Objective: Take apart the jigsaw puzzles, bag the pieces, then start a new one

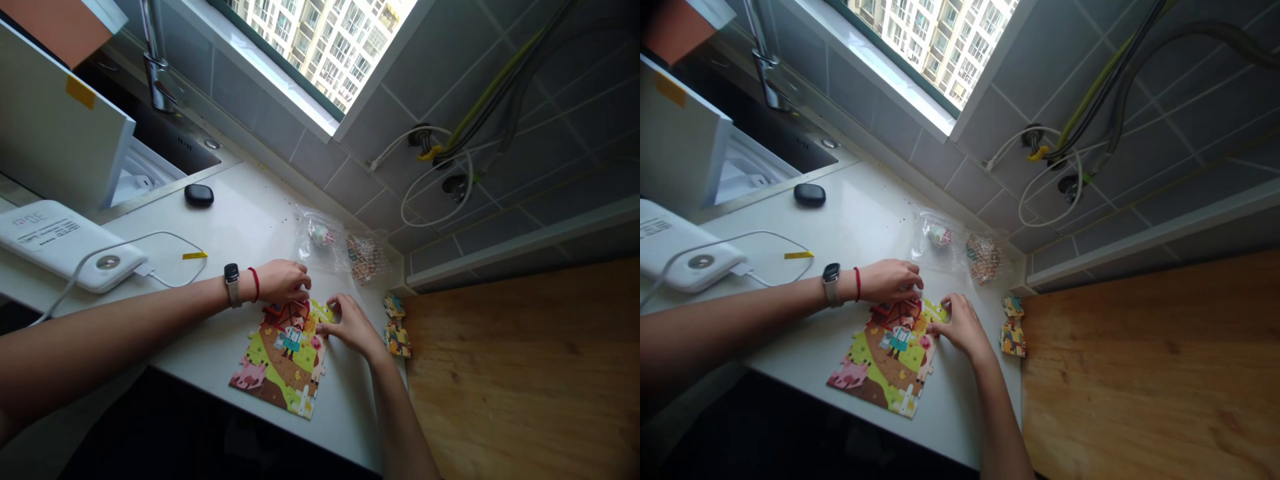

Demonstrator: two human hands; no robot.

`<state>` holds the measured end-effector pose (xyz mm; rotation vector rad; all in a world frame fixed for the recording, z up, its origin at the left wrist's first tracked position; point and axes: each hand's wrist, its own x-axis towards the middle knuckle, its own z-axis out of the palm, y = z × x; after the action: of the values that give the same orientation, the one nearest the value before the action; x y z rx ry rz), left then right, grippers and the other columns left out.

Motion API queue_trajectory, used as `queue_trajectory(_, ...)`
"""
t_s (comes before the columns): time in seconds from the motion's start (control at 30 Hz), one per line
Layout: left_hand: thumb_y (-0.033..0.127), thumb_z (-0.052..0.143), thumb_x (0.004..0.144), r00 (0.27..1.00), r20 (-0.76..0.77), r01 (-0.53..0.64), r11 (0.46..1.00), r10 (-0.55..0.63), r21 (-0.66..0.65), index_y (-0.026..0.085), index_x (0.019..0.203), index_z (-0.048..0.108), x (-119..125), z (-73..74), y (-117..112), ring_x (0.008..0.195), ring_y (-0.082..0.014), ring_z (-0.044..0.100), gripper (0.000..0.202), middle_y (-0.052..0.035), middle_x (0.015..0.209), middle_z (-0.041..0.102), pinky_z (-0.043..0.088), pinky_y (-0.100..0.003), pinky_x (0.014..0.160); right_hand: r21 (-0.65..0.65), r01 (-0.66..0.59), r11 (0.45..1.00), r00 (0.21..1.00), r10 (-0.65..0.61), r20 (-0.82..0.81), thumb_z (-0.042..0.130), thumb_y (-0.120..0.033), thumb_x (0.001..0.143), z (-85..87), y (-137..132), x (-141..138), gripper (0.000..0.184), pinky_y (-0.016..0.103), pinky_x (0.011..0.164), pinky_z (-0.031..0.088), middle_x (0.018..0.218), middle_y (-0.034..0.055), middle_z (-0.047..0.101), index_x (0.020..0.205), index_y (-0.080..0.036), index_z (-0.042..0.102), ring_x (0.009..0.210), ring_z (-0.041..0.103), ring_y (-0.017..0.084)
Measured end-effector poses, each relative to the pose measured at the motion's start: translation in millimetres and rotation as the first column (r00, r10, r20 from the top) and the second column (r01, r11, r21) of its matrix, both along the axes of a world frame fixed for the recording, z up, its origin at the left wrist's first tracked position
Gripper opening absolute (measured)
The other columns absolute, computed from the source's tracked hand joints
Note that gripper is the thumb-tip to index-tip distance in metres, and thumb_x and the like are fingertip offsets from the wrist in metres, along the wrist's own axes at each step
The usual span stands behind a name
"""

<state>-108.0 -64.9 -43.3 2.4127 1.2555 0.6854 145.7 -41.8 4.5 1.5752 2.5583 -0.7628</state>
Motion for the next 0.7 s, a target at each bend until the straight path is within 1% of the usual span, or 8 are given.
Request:
queue_trajectory(0.07, 0.037, 0.067, 0.094, 1.0, -0.007, 0.008, 1.0, -0.008, -0.001, 0.022, 0.103, 0.08, -2.4, 1.2, -0.8, 0.075, -0.0189, 0.066, 0.022, -0.0055, 0.087, 0.071, 0.047, -0.029, 0.069, -0.005, 0.023, 1.0, 0.999, -0.023, -0.038, 0.093, -0.027, 0.06, -3.4, 5.6, -0.6, 0.048, 0.034, 0.083, 0.048, 0.099, 0.0015, 0.063, 0.095, -0.023, 0.06, 0.094, 0.062, 0.024)
queue_trajectory(0.13, 0.042, 0.073, 0.09, 0.999, -0.026, 0.021, 1.0, -0.021, 0.005, 0.023, 0.105, 0.079, -4.0, 1.7, -1.5, 0.076, -0.0197, 0.066, 0.026, -0.0056, 0.088, 0.07, 0.046, -0.03, 0.068, -0.044, 0.041, 0.998, 0.993, -0.045, -0.109, 0.092, -0.026, 0.06, -6.7, 10.5, 0.5, 0.047, 0.031, 0.076, 0.046, 0.092, -0.0017, 0.062, 0.091, -0.024, 0.056, 0.085, 0.06, 0.021)
queue_trajectory(0.23, 0.052, 0.081, 0.082, 0.999, -0.031, 0.032, 0.999, -0.032, 0.017, 0.023, 0.107, 0.079, -4.0, 0.6, -2.2, 0.076, -0.0207, 0.065, 0.038, -0.0059, 0.089, 0.07, 0.045, -0.031, 0.068, -0.179, 0.04, 0.983, 0.967, -0.083, -0.243, 0.088, -0.027, 0.064, -10.3, 16.8, 3.9, 0.041, 0.028, 0.068, 0.043, 0.082, -0.0046, 0.06, 0.092, -0.024, 0.057, 0.075, 0.056, 0.018)
queue_trajectory(0.33, 0.054, 0.085, 0.075, 1.0, -0.021, 0.023, 1.0, -0.023, 0.017, 0.024, 0.109, 0.078, -2.3, -1.4, -2.3, 0.076, -0.0206, 0.064, 0.046, -0.0062, 0.091, 0.07, 0.045, -0.031, 0.07, -0.283, -0.003, 0.959, 0.916, -0.111, -0.385, 0.087, -0.034, 0.068, -14.3, 22.1, 7.7, 0.037, 0.027, 0.066, 0.043, 0.078, -0.0041, 0.059, 0.093, -0.022, 0.062, 0.074, 0.056, 0.017)
queue_trajectory(0.43, 0.053, 0.085, 0.076, 0.999, -0.041, 0.007, 0.999, -0.008, -0.032, 0.022, 0.099, 0.077, -0.7, -1.9, -2.2, 0.076, -0.0205, 0.062, 0.039, -0.0059, 0.088, 0.069, 0.043, -0.031, 0.068, -0.359, -0.028, 0.933, 0.837, -0.174, -0.518, 0.087, -0.041, 0.072, -21.8, 24.1, 9.9, 0.035, 0.028, 0.068, 0.046, 0.08, -0.0023, 0.061, 0.093, -0.022, 0.066, 0.074, 0.057, 0.017)
queue_trajectory(0.53, 0.051, 0.083, 0.078, 0.998, -0.069, -0.009, 0.996, 0.003, -0.093, 0.02, 0.086, 0.072, -0.1, -0.9, -2.6, 0.075, -0.0199, 0.06, 0.034, -0.0054, 0.086, 0.067, 0.041, -0.03, 0.064, -0.44, 0.019, 0.898, 0.735, -0.311, -0.602, 0.088, -0.047, 0.072, -30.6, 21.1, 9.7, 0.037, 0.028, 0.064, 0.048, 0.081, -0.0009, 0.064, 0.089, -0.022, 0.066, 0.071, 0.059, 0.016)
queue_trajectory(0.6, 0.049, 0.082, 0.079, 0.997, -0.072, -0.011, 0.994, 0.004, -0.108, 0.019, 0.088, 0.071, -0.3, -0.1, -3.0, 0.078, -0.0199, 0.06, 0.033, -0.0062, 0.093, 0.067, 0.042, -0.03, 0.067, -0.473, 0.056, 0.879, 0.664, -0.387, -0.64, 0.09, -0.048, 0.07, -35.0, 17.5, 8.3, 0.039, 0.027, 0.062, 0.049, 0.082, 0.0, 0.066, 0.087, -0.022, 0.067, 0.07, 0.06, 0.016)
queue_trajectory(0.7, 0.045, 0.077, 0.086, 0.999, -0.044, 0.008, 0.995, -0.013, -0.098, 0.019, 0.096, 0.071, -0.7, 1.4, -3.1, 0.085, -0.0204, 0.061, 0.029, -0.0079, 0.104, 0.067, 0.046, -0.031, 0.073, -0.484, 0.1, 0.869, 0.575, -0.448, -0.685, 0.092, -0.049, 0.067, -38.2, 12.3, 5.6, 0.04, 0.027, 0.062, 0.05, 0.081, 0.0006, 0.068, 0.085, -0.022, 0.068, 0.07, 0.061, 0.016)
